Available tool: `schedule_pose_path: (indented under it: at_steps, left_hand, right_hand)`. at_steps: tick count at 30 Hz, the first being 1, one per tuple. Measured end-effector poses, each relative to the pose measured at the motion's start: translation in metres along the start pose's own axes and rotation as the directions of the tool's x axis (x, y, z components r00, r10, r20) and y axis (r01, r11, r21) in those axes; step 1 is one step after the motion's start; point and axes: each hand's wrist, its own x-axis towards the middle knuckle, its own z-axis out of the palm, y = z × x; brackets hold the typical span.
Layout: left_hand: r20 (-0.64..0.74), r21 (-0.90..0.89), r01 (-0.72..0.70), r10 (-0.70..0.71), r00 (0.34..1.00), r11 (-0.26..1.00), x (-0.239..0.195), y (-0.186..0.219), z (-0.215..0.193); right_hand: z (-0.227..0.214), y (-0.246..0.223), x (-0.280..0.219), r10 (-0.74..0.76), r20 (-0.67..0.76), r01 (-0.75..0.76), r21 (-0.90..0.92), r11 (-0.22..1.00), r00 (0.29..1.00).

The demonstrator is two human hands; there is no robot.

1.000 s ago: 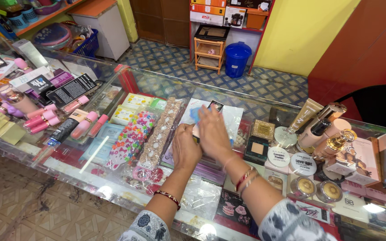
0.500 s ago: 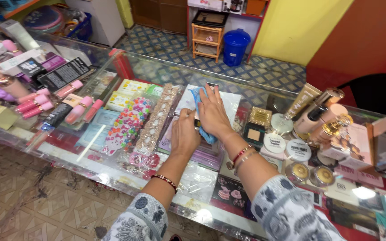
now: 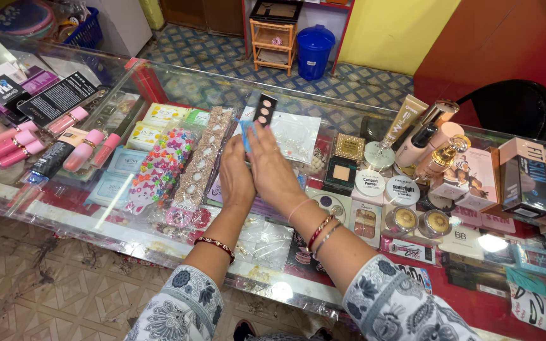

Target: The person wipes the surfaces of various cosmetic items on a glass display counter using a blue cloth. They handle multiple boxes, bottles, and compacts one at a time, wiping each item and placing it back on the counter.

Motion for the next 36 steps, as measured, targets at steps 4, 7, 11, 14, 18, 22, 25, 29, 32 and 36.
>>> schedule_pose_path:
  at_steps: [4, 7, 11, 14, 18, 22, 25, 29, 32, 36]
  left_hand:
    - [-0.039, 0.199, -0.255, 0.268, 0.963, 0.946, -0.001, 0.000, -0.003]
    - [0.015, 0.291, -0.326, 0.337, 0.941, 0.899, 0.002, -0.002, -0.002]
    - [0.138, 0.442, -0.305, 0.272, 0.952, 0.843, 0.000, 0.001, 0.000]
    - [0.128, 0.447, -0.264, 0.231, 0.965, 0.855, -0.003, 0.002, 0.000]
    - [0.053, 0.376, -0.164, 0.155, 0.986, 0.912, -0.002, -0.001, -0.003]
    - [0.018, 0.419, -0.127, 0.132, 0.991, 0.899, 0.001, -0.006, 0.001]
    - [0.014, 0.433, -0.154, 0.164, 0.986, 0.888, 0.003, -0.002, 0.001]
    - [0.049, 0.406, -0.150, 0.143, 0.989, 0.902, -0.003, 0.014, -0.004]
    - [0.048, 0.401, -0.148, 0.140, 0.989, 0.904, -0.003, 0.021, -0.006]
    - [0.017, 0.330, -0.038, 0.034, 0.999, 0.943, 0.000, 0.013, -0.003]
  right_hand:
    - [-0.007, -0.010, -0.010, 0.075, 0.030, -0.076, 0.056, 0.995, 0.997]
    - [-0.028, -0.019, -0.007, 0.187, -0.097, -0.169, 0.172, 0.971, 0.978]
    - [-0.036, -0.025, 0.004, 0.048, -0.270, -0.006, 0.154, 0.988, 0.962]
    - [-0.018, -0.011, 0.010, 0.038, -0.176, -0.023, 0.084, 0.996, 0.984]
    - [0.010, 0.009, 0.014, 0.010, 0.017, -0.009, -0.092, 0.996, 1.000]
    - [0.016, 0.022, 0.027, 0.039, 0.083, -0.030, -0.110, 0.993, 0.996]
    - [0.023, 0.030, 0.050, 0.139, 0.127, -0.126, -0.105, 0.986, 0.982]
    - [0.034, 0.044, 0.083, 0.182, 0.097, -0.166, -0.155, 0.974, 0.978]
    - [0.038, 0.045, 0.093, 0.206, 0.081, -0.189, -0.183, 0.965, 0.975]
    - [0.031, 0.032, 0.071, 0.074, 0.061, -0.060, -0.200, 0.978, 0.995]
